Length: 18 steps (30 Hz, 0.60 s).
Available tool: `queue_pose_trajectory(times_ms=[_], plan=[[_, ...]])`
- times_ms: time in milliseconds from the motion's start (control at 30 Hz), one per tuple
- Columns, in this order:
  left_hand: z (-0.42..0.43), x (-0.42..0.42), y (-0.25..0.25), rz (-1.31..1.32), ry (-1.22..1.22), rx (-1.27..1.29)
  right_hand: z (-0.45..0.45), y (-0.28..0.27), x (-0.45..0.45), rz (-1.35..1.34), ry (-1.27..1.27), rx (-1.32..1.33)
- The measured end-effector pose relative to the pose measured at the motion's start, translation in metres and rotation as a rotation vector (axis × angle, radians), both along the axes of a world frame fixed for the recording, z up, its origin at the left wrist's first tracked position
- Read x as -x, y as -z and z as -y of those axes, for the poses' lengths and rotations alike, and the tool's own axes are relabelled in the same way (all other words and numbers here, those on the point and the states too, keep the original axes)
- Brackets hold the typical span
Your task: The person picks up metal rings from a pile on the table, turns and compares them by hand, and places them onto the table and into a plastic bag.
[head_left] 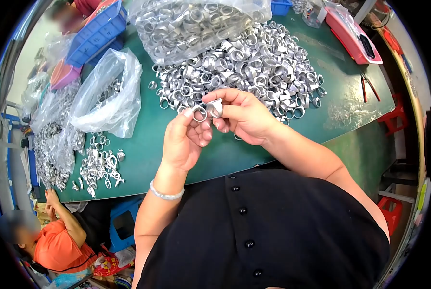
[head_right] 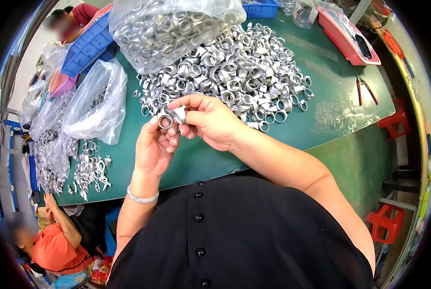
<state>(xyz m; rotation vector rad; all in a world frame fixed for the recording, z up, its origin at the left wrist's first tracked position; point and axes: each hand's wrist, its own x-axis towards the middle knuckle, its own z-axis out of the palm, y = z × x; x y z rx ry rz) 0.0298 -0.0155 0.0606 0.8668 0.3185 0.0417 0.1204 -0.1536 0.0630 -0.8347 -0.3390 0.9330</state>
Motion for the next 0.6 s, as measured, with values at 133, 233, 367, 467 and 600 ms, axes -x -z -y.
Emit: queue_pose_trajectory(times_ms=[133,233,367,467,600], plan=[[-0.005,0.001,0.007,0.004,0.072,0.179,0.002,0.002,0.0,-0.129,-0.051,-0.04],[-0.008,0.003,0.011,0.035,0.119,0.285,0.003,0.004,0.0,-0.129,-0.073,-0.04],[-0.007,0.003,0.013,0.025,0.144,0.325,0.003,0.008,0.0,-0.092,-0.068,-0.02],[-0.004,0.003,0.012,0.024,0.07,0.283,0.003,0.005,0.0,-0.019,-0.03,0.046],[0.001,0.006,0.009,0.072,-0.069,-0.025,0.004,0.002,0.0,0.159,0.022,0.153]])
